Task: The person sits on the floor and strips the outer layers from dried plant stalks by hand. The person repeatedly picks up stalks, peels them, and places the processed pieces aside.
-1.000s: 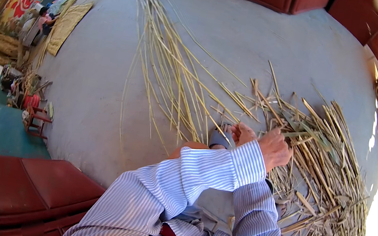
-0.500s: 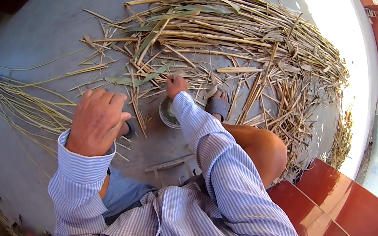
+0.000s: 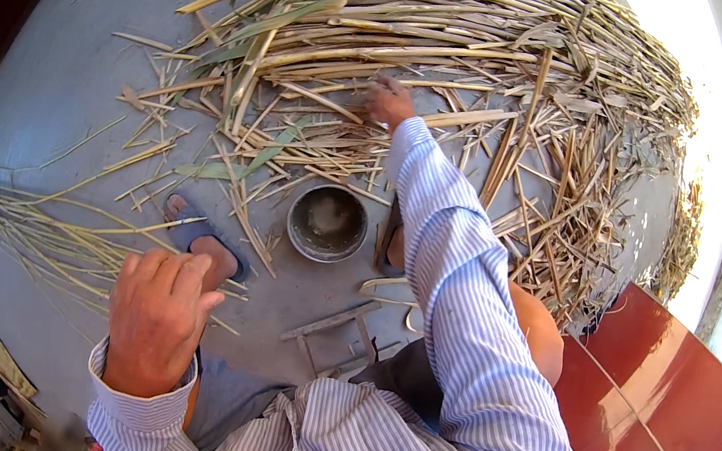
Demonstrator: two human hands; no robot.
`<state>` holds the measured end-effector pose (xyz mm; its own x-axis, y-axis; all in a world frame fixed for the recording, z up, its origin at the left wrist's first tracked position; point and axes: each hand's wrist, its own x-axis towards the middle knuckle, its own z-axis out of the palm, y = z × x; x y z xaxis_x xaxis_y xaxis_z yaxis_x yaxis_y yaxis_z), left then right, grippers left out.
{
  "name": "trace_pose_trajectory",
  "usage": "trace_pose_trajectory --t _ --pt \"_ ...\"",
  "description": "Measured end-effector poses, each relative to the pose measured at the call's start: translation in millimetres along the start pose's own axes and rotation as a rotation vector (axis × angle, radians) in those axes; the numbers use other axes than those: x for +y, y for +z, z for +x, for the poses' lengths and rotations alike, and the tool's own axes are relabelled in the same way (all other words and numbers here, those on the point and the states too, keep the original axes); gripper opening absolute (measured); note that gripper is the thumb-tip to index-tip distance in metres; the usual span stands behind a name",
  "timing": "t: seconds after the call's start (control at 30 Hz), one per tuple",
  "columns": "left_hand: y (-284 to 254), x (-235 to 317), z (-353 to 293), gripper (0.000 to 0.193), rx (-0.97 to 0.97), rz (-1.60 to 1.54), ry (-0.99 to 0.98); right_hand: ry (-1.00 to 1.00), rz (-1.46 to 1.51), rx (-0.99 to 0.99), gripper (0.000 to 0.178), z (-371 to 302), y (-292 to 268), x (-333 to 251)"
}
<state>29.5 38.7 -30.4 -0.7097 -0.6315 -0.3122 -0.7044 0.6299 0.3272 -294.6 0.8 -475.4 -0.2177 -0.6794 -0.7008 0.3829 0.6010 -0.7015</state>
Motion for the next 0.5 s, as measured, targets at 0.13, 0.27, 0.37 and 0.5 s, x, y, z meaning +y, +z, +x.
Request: trace_pose_trajectory --t 0.13,0.27,0.37,0.5 --pt "-0.2 8.4 13.5 0.039 -0.029 0.012 0.025 -0.020 0.022 0.258 0.046 -13.1 22.2 -14.2" --pt "7.1 11.6 19.6 0.039 -0.031 0.024 0.051 0.011 0.441 0.341 0.042 -8.8 32.5 -8.1" --pt "8.8 21.1 22.9 0.046 -0.013 0.037 0.082 0.169 0.633 0.373 0.038 3.7 43.9 -11.2" --pt "10.6 22.1 20.8 0.047 -0.034 0.037 0.059 0.337 0.556 0.453 0.033 -2.5 61.9 -22.9"
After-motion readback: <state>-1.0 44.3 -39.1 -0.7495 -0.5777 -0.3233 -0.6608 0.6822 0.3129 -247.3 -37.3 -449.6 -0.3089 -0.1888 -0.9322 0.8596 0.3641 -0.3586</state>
